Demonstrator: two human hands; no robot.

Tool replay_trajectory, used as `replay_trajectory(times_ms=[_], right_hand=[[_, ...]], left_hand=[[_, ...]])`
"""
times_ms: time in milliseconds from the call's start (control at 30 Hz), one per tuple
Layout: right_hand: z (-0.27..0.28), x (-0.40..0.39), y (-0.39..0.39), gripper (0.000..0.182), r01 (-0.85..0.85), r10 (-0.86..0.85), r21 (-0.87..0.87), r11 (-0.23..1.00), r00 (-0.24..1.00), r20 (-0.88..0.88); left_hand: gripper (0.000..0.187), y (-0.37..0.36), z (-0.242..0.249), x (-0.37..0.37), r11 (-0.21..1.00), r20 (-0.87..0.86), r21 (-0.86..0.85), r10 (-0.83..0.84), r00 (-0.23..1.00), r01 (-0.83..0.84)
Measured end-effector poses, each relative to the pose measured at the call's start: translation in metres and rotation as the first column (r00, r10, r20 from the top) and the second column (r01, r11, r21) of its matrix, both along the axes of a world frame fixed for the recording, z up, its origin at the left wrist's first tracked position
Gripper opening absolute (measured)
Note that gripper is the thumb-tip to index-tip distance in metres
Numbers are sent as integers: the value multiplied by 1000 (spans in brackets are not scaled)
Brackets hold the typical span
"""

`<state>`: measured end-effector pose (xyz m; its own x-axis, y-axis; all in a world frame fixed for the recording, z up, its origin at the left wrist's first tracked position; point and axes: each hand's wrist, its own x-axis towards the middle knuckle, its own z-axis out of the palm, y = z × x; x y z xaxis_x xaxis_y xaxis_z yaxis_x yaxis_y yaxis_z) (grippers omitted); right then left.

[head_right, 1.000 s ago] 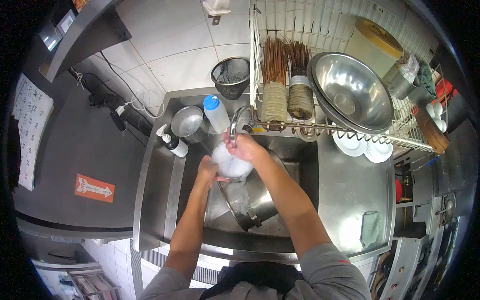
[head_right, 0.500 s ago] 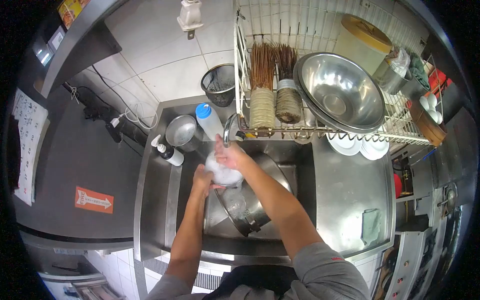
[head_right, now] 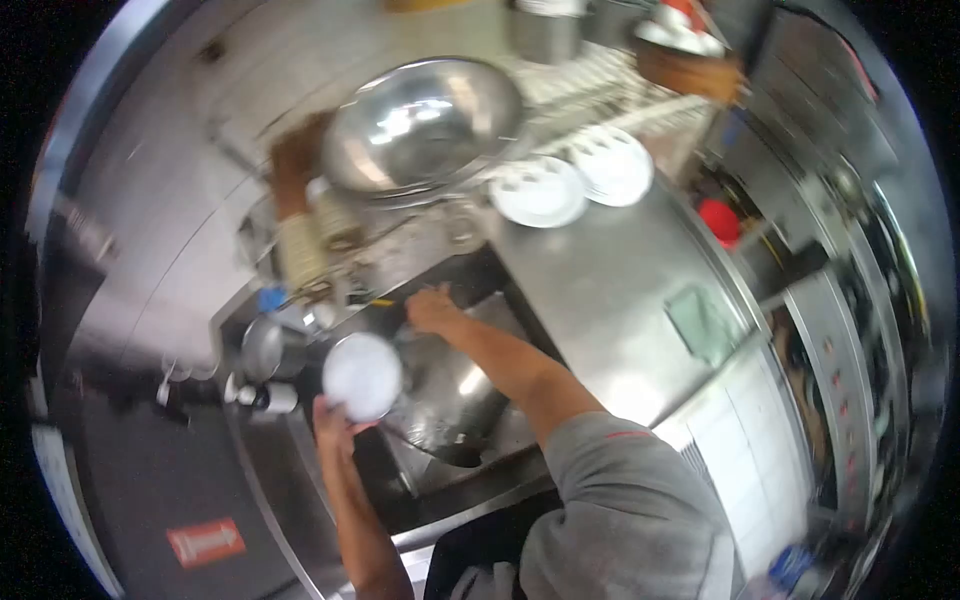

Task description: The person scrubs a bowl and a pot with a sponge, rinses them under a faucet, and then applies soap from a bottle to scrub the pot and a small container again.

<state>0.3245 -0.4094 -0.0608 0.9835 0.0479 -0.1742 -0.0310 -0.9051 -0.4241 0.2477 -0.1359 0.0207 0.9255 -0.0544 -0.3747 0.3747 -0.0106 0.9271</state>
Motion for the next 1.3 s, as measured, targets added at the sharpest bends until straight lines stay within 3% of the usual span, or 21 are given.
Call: replay_trajectory(times_ms=[33,100,267,333,467,633,700,833,967,1033,1133,1200,1233,1300], right_hand=[[29,-20,-10,33,43,-42,-45,998,999,21],[14,-56,-27,33,181,-210,125,976,935,287],[13,-199,-82,28,162,-226,243,956,938,263],[39,-265,-86,26,234,-311,329,915,928,206],[35,-343,-74,22,211,-326,412,886,917,230],[98,-354,-82,22,304,-492,519,799,827,274],[115,-342,-98,29,275,-488,461,844,751,445],[130,-310,-130,35,277,-390,286,917,770,505],[99,-270,-163,49,280,-284,71,957,867,410],[98,-254,-173,56,270,-253,-6,963,908,335],[90,-236,-186,81,277,-306,-232,932,947,-101],[77,-228,-197,85,233,-277,-234,944,944,-178],[72,-225,-200,88,219,-274,-229,948,931,-241],[62,-224,-203,94,182,-259,-275,944,925,-277]], left_hand=[[32,-10,7,-5,1000,-14,0,0,1000,0],[31,-31,15,-14,999,-41,-8,-45,998,45],[29,-80,24,-28,989,-48,-29,-150,988,148],[31,-105,23,-30,977,-43,-16,-212,976,211],[34,-167,20,-38,948,-81,-83,-315,946,309],[32,-241,14,-51,910,-131,-63,-416,900,411],[31,-265,4,-55,884,-132,-92,-466,875,458],[22,-300,-5,-70,876,-156,-164,-477,865,454],[25,-319,-12,-83,864,-210,-219,-495,843,453],[26,-326,-14,-88,857,-198,-161,-515,834,490],[28,-330,-19,-88,846,-218,-195,-531,819,497],[32,-326,-21,-86,785,-157,-163,-619,770,598],[32,-320,-19,-86,801,-164,-173,-597,786,573],[35,-302,-14,-87,753,-201,-368,-637,745,545]])
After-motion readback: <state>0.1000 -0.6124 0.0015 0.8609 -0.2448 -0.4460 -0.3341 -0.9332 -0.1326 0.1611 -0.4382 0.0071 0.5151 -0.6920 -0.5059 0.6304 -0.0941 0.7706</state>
